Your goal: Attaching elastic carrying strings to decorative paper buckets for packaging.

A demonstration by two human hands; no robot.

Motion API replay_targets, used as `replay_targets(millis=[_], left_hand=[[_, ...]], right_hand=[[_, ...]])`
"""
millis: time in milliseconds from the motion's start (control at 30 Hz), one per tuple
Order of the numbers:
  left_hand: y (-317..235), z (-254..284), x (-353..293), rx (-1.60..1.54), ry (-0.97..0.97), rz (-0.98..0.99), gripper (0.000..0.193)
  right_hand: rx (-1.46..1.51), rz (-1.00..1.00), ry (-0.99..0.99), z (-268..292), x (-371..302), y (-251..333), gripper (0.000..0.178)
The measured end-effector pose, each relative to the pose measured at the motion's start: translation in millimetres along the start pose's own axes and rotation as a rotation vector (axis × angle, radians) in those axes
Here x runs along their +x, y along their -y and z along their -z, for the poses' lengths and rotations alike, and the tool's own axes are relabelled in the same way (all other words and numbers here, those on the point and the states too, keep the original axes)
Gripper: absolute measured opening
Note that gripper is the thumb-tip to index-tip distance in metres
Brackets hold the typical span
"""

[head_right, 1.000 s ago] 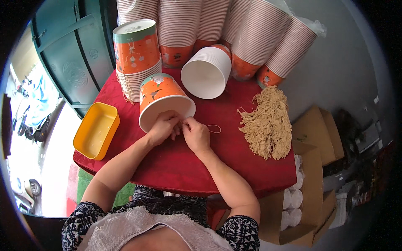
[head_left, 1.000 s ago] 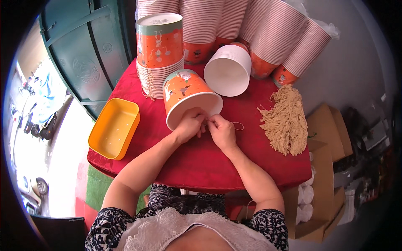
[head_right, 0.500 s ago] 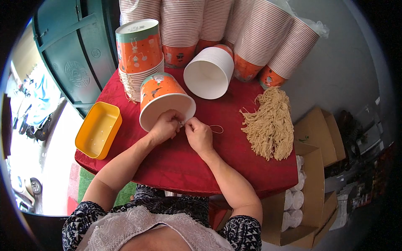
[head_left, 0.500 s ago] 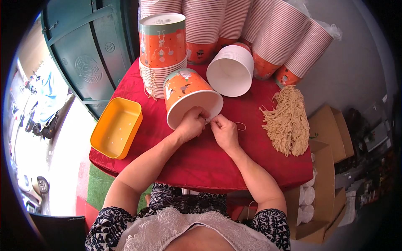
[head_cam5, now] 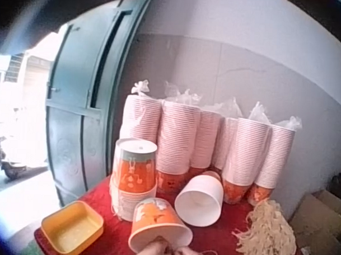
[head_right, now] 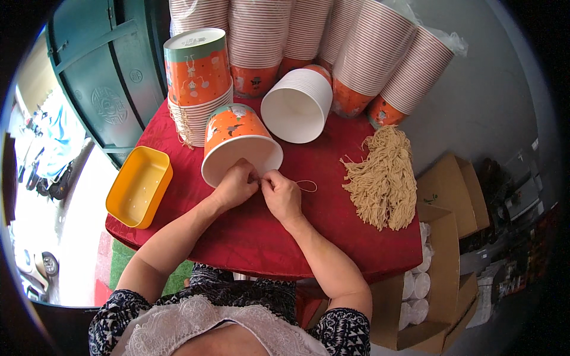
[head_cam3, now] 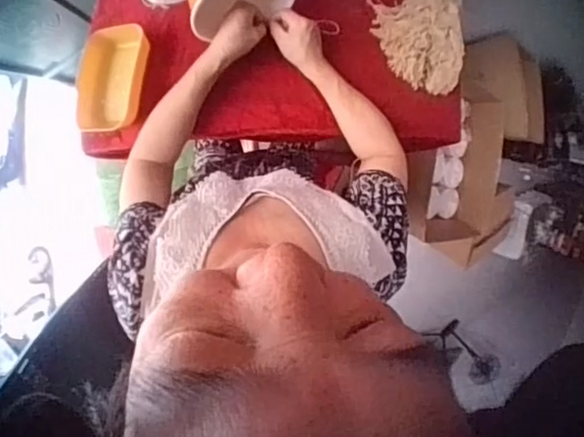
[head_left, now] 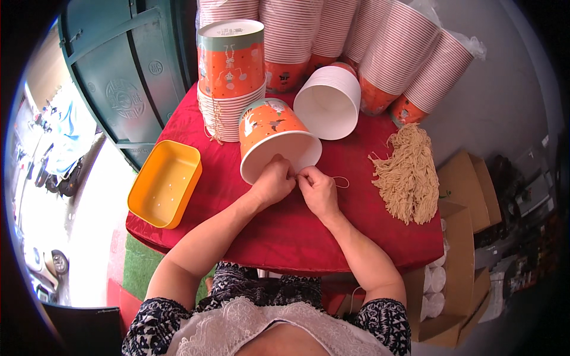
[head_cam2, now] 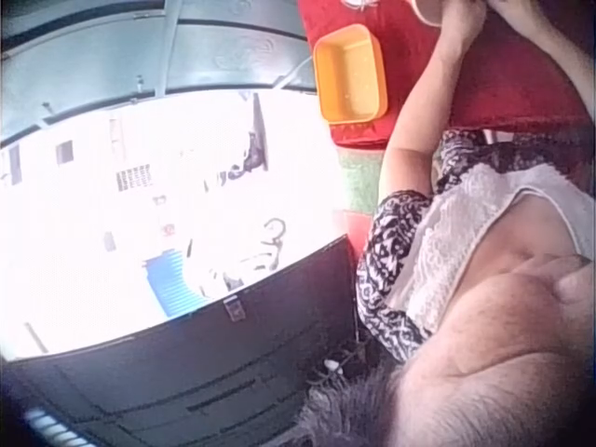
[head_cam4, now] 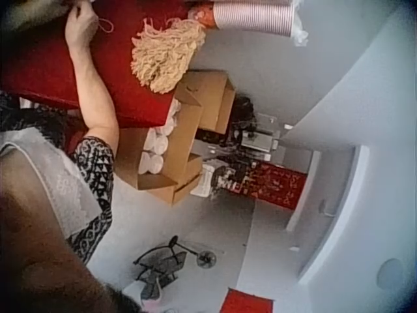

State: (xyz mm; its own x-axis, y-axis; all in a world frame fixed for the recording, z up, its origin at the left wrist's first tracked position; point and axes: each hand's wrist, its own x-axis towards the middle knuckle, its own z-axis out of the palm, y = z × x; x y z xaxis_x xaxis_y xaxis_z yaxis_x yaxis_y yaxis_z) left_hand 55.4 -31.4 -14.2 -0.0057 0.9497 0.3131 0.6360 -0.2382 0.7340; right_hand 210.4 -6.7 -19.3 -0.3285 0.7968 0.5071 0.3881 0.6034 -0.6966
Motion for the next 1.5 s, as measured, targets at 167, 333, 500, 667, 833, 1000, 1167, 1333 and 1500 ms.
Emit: replay_targets(millis=[167,333,500,667,833,1000,1167,1333,1500], left_hand=[[-2,2,-1,-0.052,0.024,0.034,0.011],[1,0,-2,-0.063,0.006,0.034,0.011],[2,0,-2,-0.058,-0.012,0.006,0.011],[-1,1,-2,-0.075,0.014,0.048,0.011],[0,-2,-3,-0.069,-0.042,0.009,0.011],[0,1,-3,-0.092,-0.015,0.027,0.011],[-3,2,-3,-0.123,-0.096,-0.02,0.011],[-2,2,1,-0.116,0.01,0.033,0.012],[0,3,-2,-0.104,0.035,0.06,0.011]], right_hand=[[-0.132,-0.05,0.045,2,1,4,0.009],[-0.171,-0.069,0.068,3,2,8,0.011],[-0.181,0.01,0.047,1,1,3,0.01],[-0.179,0.031,0.039,1,1,2,0.009],[-0.201,0.079,0.032,-2,0,3,0.008],[-0.228,0.139,0.023,-2,-1,1,0.006],[-0.19,0.175,0.032,-2,-1,0,0.005],[-0.149,0.118,0.036,-2,0,-9,0.006],[-0.046,-0.008,0.118,4,6,-5,0.009]])
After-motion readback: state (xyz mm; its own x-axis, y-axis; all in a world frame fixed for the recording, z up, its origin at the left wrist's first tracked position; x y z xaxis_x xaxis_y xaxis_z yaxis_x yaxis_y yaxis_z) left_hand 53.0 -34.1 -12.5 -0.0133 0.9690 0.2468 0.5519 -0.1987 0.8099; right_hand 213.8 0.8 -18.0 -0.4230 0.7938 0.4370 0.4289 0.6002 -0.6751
